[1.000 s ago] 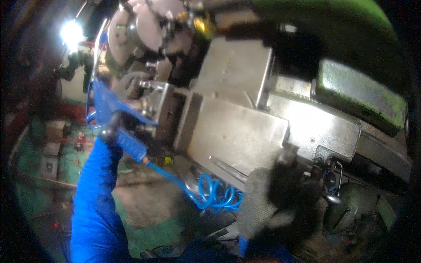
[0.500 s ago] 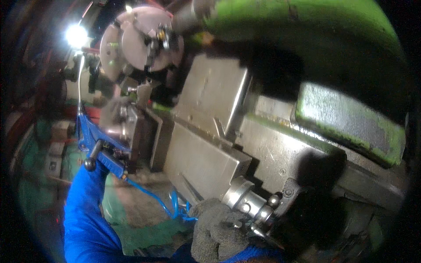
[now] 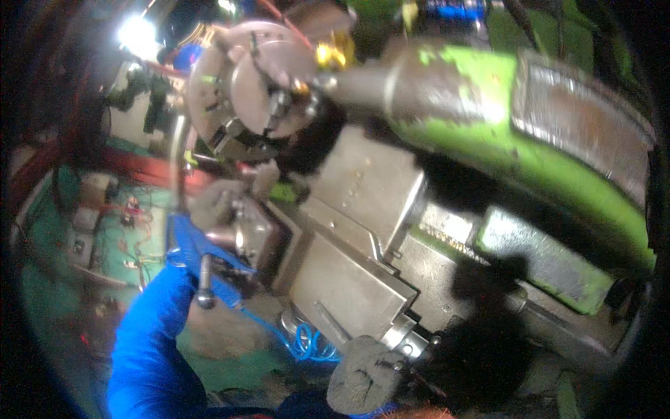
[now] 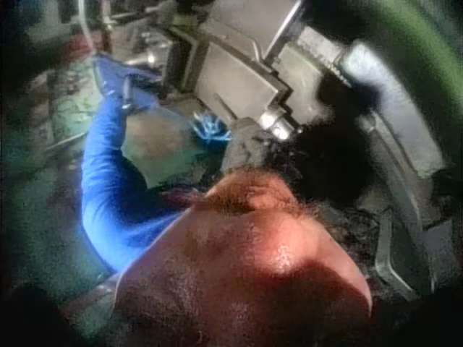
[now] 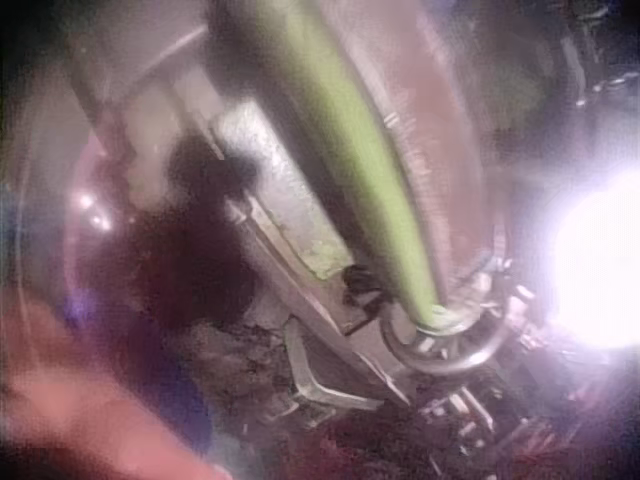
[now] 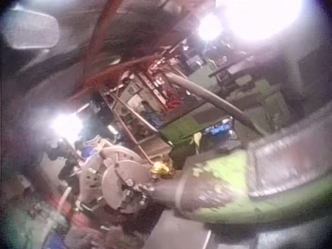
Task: The person operates a green industrial lathe, using a pneumatic tool to work on a rotating metal cylinder. They adjust the tool's position and apply pressure to the spinning workpiece while wearing blue protective clothing and gloves.
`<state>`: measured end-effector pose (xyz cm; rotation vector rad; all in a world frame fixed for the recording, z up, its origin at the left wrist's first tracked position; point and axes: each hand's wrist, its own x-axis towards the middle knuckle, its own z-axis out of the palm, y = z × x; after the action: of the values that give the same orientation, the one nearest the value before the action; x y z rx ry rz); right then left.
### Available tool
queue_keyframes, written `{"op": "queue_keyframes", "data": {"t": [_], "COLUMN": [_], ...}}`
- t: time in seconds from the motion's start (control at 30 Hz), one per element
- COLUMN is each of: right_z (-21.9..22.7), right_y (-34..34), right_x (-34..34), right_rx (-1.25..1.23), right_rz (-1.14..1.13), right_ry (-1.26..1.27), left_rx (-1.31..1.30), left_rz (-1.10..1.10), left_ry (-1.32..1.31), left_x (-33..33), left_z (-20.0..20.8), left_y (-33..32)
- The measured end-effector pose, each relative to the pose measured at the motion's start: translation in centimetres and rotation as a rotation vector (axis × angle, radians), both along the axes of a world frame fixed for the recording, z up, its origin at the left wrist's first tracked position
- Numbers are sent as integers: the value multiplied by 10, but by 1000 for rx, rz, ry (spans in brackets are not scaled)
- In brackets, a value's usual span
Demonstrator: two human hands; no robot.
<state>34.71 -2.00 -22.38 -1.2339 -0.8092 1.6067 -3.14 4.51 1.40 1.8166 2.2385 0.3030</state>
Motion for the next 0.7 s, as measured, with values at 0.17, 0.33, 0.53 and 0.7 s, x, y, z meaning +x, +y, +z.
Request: {"op": "queue_keyframes", "data": {"t": [0.17, 0.33, 0.53, 0.7], "right_z": [51, 128, 248, 256], "right_y": [-17, -34, -47, -66], "right_x": [0, 27, 93, 214], "right_rx": [74, 311, 330, 517], "right_rz": [-44, -155, -314, -593], "right_ry": [-68, -195, -175, -875], "left_rx": [37, 137, 430, 1179], "left_rz": [-9, -17, 36, 345], "left_ry": [-12, -91, -127, -490], "left_x": [10, 21, -41, 77], "left_z": [16, 9, -31, 64], "left_y": [0, -1, 5, -46]}}
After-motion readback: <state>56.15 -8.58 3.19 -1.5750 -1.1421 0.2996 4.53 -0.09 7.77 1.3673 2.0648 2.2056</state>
